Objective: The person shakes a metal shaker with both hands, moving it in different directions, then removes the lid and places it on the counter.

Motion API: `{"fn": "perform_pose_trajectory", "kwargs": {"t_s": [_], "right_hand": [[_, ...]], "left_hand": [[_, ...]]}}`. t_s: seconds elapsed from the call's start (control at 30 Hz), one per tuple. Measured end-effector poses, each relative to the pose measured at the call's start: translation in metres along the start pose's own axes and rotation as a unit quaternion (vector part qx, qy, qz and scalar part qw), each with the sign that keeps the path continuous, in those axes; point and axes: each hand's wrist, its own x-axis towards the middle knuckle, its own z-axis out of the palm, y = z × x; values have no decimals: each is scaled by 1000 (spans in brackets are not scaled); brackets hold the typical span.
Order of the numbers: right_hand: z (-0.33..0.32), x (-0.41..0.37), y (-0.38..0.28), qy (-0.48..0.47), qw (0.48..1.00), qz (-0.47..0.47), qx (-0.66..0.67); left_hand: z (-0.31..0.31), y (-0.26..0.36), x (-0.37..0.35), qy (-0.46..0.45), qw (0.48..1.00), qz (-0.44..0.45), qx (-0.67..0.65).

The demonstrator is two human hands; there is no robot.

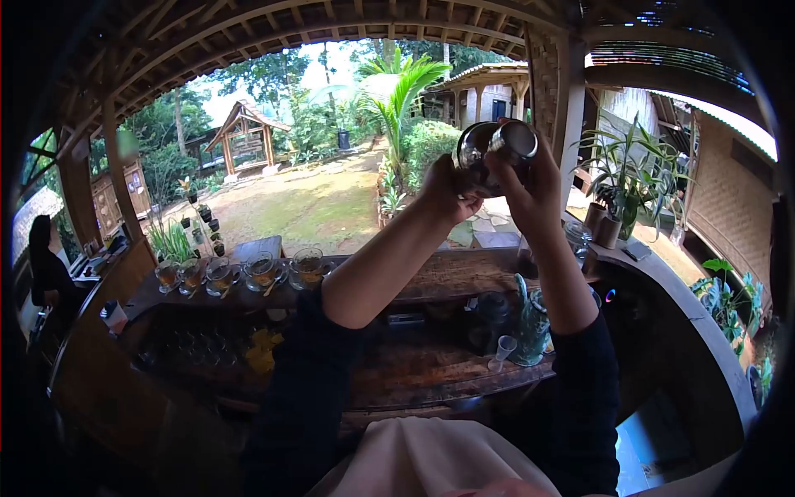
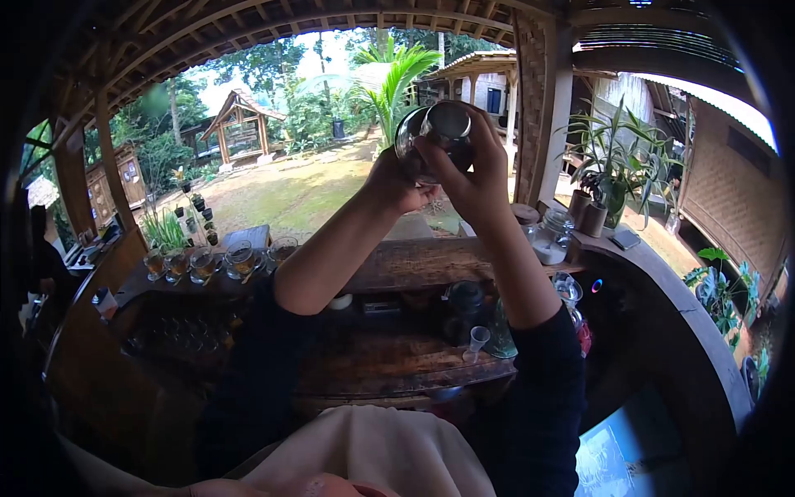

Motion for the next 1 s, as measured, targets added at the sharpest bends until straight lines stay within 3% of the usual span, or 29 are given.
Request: {"fn": "perform_pose_trajectory", "kwargs": {"t_s": [0.07,0.1,0.13,0.17,0.2,0.27,0.3,0.37,0.4,0.47,0.53,0.57,0.6,0.63,0.67,0.7,0.73,0.77,0.8,0.83,0.87,0.9,0.93,1.0], "right_hand": [[-11,-2,-41,-8,963,-242,-117],[-14,-8,-61,-18,935,-332,-128],[-17,-22,-73,-40,913,-385,-127],[-28,-35,-81,-65,852,-492,-167],[-30,-34,-75,-63,850,-494,-170],[-32,-32,-57,-19,738,-663,-126],[-41,-29,-55,-62,822,-542,-164],[-31,-4,-23,18,920,-384,-76],[-33,0,-17,-1,972,-221,-82],[-30,1,-20,-20,997,-56,-38],[-30,-9,-53,-20,946,-291,-143],[-35,-21,-71,-51,909,-377,-167],[-38,-30,-81,-79,864,-459,-190],[-34,-25,-75,-78,868,-453,-187],[-25,-15,-68,-1,771,-621,-140],[-20,-12,-62,76,638,-761,-89],[-37,-35,-54,-47,792,-584,-170],[-33,-26,-39,-24,837,-524,-155],[-28,-10,-23,-2,875,-463,-140],[-22,-6,-17,8,940,-325,-106],[-19,-5,-12,18,981,-179,-71],[-19,-6,-7,15,994,-113,-2],[-18,-9,-15,14,994,-110,-1],[-20,-22,-50,-43,917,-376,-128]], "left_hand": [[13,-7,-5,-262,954,134,62],[13,-4,-13,-355,934,2,-50],[12,1,-28,-432,878,-130,-159],[23,5,-47,-290,957,-11,-16],[31,-7,-55,-352,908,217,66],[32,-1,-50,-378,886,252,90],[27,6,-28,-381,886,249,91],[4,17,27,-323,944,-71,6],[6,4,27,-402,863,165,257],[-15,-7,53,-390,716,425,393],[2,1,28,-384,792,279,385],[12,1,-9,-368,929,-1,31],[21,0,-26,-363,931,-3,31],[27,-2,-39,-371,913,132,109],[34,-3,-50,-371,871,263,186],[42,1,-62,-317,886,274,198],[32,7,-35,-321,910,198,172],[16,16,0,-392,917,18,70],[6,23,21,-446,880,-160,-36],[8,20,16,-446,880,-160,-37],[9,13,11,-311,946,-57,73],[9,7,6,-163,969,49,180],[7,7,-2,-160,970,48,178],[11,12,-28,-353,930,-86,-49]]}}
